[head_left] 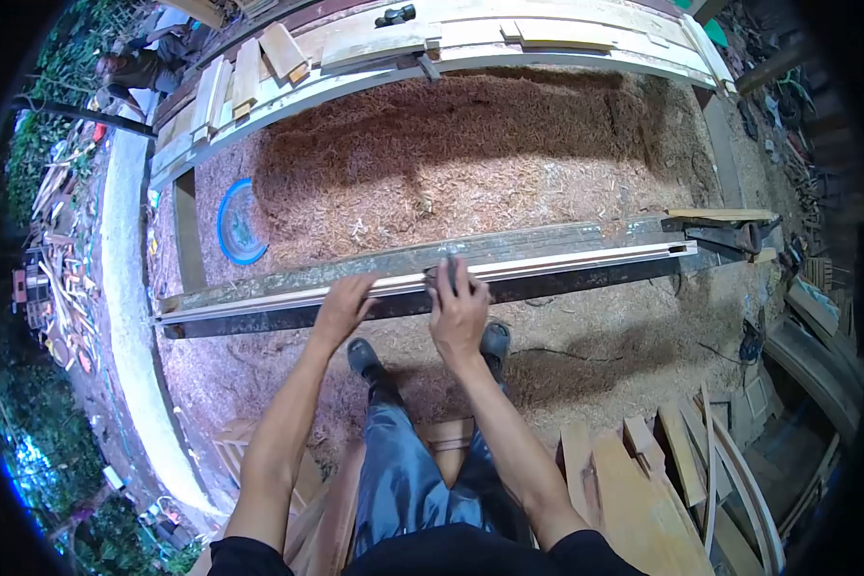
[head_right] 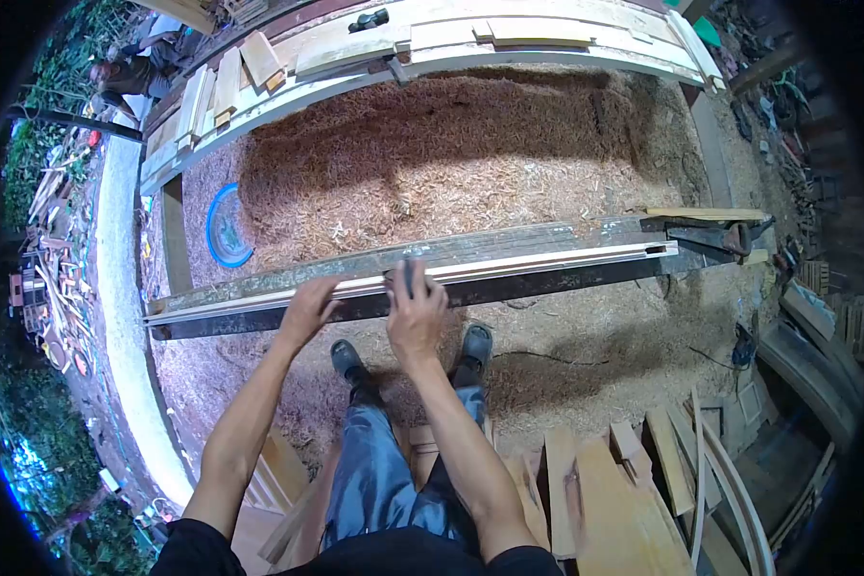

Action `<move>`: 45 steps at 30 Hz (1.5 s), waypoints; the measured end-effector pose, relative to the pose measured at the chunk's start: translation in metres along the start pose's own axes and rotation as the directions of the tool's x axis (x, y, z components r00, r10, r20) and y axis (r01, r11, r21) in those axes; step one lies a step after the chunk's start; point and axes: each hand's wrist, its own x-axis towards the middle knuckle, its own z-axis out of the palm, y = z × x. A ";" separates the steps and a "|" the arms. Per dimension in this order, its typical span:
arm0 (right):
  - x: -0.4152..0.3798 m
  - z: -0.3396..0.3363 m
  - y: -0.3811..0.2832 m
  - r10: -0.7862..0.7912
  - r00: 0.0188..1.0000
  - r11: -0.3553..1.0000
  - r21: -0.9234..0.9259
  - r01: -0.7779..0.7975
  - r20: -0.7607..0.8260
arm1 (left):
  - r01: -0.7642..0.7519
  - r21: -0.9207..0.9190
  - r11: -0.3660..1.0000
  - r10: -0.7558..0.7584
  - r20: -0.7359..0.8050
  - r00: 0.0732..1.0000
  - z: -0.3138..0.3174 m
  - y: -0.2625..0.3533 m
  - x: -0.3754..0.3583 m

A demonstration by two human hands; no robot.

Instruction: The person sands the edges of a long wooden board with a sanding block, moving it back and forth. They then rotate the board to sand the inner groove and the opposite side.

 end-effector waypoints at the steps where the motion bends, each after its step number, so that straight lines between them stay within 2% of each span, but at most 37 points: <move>1: -0.004 0.001 0.002 -0.021 1.000 1.000 -0.009 0.021 -0.003 | 0.012 -0.011 1.000 -0.012 -0.002 1.000 -0.007 -0.009 -0.011; 3: -0.002 -0.003 0.021 -0.070 0.998 0.997 -0.027 0.070 -0.006 | 0.029 -0.033 0.999 -0.029 -0.019 0.999 -0.022 -0.034 -0.030; 4: 0.003 -0.016 0.036 -0.087 0.995 0.992 -0.092 0.083 -0.048 | 0.038 -0.044 0.998 -0.039 -0.025 0.999 -0.029 -0.046 -0.040; 6: 0.005 -0.022 0.071 0.113 0.989 0.968 -0.212 -0.132 -0.099 | 0.006 -0.024 1.000 -0.009 -0.094 0.995 -0.046 -0.068 -0.060; 7: 0.011 -0.025 0.072 0.252 0.961 0.943 -0.196 -0.270 -0.113 | -0.005 -0.010 1.000 0.003 -0.129 0.992 -0.055 -0.080 -0.072; 8: 0.013 -0.025 0.069 0.234 0.963 0.937 -0.234 -0.261 -0.136 | 0.000 -0.045 0.999 -0.006 -0.134 0.991 -0.061 -0.093 -0.081; 11: 0.009 0.008 0.010 0.221 0.952 0.923 -0.269 -0.274 -0.211 | -0.071 -0.056 0.996 0.054 -0.254 0.966 -0.075 -0.127 -0.117; 12: 0.003 0.026 -0.024 0.158 0.973 0.921 -0.330 -0.206 -0.168 | -0.043 -0.032 0.999 0.033 -0.272 0.962 -0.079 -0.137 -0.130; 14: -0.013 0.068 -0.106 -0.032 0.994 0.960 -0.281 0.001 -0.104 | 0.021 -0.003 1.000 -0.021 -0.293 0.956 -0.089 -0.159 -0.154; 16: -0.025 0.110 -0.198 0.154 0.987 0.987 -0.059 -0.150 0.053 | 0.047 0.023 0.999 -0.038 -0.301 0.953 -0.103 -0.174 -0.174; 17: -0.029 0.127 -0.230 0.020 1.000 0.997 -0.080 -0.021 -0.015 | 0.046 0.030 0.999 -0.035 -0.296 0.954 -0.108 -0.185 -0.182; 18: -0.035 0.137 -0.252 0.010 0.999 1.000 -0.014 -0.009 0.033 | 0.039 0.035 0.999 -0.027 -0.293 0.956 -0.111 -0.200 -0.190; 21: -0.039 0.128 -0.227 -0.064 0.993 0.992 -0.101 0.074 0.097 | 0.048 0.054 0.997 -0.030 -0.289 0.957 -0.125 -0.234 -0.210; 22: -0.043 0.127 -0.179 -0.180 0.983 0.971 -0.156 0.184 0.039 | 0.066 0.068 0.996 -0.044 -0.286 0.957 -0.130 -0.244 -0.219; 24: -0.030 0.065 -0.147 -0.009 0.998 0.995 -0.099 0.015 0.058 | 0.076 0.076 0.994 -0.049 -0.316 0.948 -0.139 -0.254 -0.230; 25: -0.030 0.060 -0.118 0.031 0.998 0.980 -0.197 -0.040 -0.048 | 0.082 0.081 0.993 -0.051 -0.329 0.943 -0.142 -0.256 -0.233; 27: -0.028 0.071 -0.125 0.081 0.987 0.941 -0.316 -0.120 -0.136 | 0.082 0.081 0.993 -0.046 -0.370 0.928 -0.143 -0.258 -0.235; 28: -0.023 0.070 -0.136 0.101 0.978 0.912 -0.376 -0.166 -0.184 | 0.081 0.074 0.994 -0.046 -0.392 0.919 -0.139 -0.259 -0.234; 30: -0.020 0.104 -0.192 0.122 0.984 0.940 -0.304 -0.157 -0.132 | 0.095 0.061 0.994 -0.060 -0.433 0.899 -0.130 -0.259 -0.230; 31: -0.023 0.126 -0.210 0.001 0.999 0.981 -0.193 -0.009 -0.042 | 0.113 0.049 0.992 -0.079 -0.442 0.893 -0.131 -0.257 -0.229; 32: -0.025 0.139 -0.253 -0.111 0.992 0.975 -0.197 0.098 -0.056 | 0.124 0.041 0.991 -0.093 -0.447 0.890 -0.133 -0.254 -0.227; 33: -0.034 0.172 -0.275 -0.164 0.982 0.964 -0.225 0.139 -0.096 | 0.127 0.033 0.991 -0.098 -0.451 0.887 -0.136 -0.252 -0.223; 34: -0.037 0.178 -0.318 -0.064 0.998 0.986 -0.157 0.060 -0.019 | 0.119 0.046 0.992 -0.086 -0.446 0.891 -0.137 -0.253 -0.219; 36: -0.051 0.195 -0.355 -0.030 0.999 0.999 -0.030 0.031 0.019 | 0.106 0.069 0.992 -0.067 -0.429 0.901 -0.142 -0.253 -0.219; 39: -0.051 0.173 -0.321 -0.252 0.968 0.968 0.009 0.252 0.012 | 0.096 0.109 0.989 -0.051 -0.360 0.932 -0.157 -0.261 -0.220; 40: -0.055 0.163 -0.297 -0.207 0.977 0.971 -0.114 0.212 0.050 | 0.078 0.126 0.989 -0.028 -0.364 0.931 -0.161 -0.265 -0.221; 41: -0.055 0.146 -0.272 -0.143 0.987 0.980 -0.131 0.152 0.077 | 0.098 0.118 0.988 -0.049 -0.362 0.931 -0.163 -0.270 -0.222; 42: -0.056 0.134 -0.242 -0.144 0.987 0.964 -0.215 0.156 0.071 | 0.123 0.107 0.987 -0.077 -0.355 0.932 -0.165 -0.273 -0.227; 43: -0.056 0.129 -0.209 -0.184 0.983 0.961 -0.210 0.181 0.006 | 0.147 0.098 0.984 -0.104 -0.351 0.931 -0.166 -0.276 -0.230; 45: -0.038 0.097 -0.201 0.137 0.988 0.969 -0.219 -0.117 0.076 | 0.156 0.077 0.985 -0.117 -0.374 0.920 -0.165 -0.274 -0.228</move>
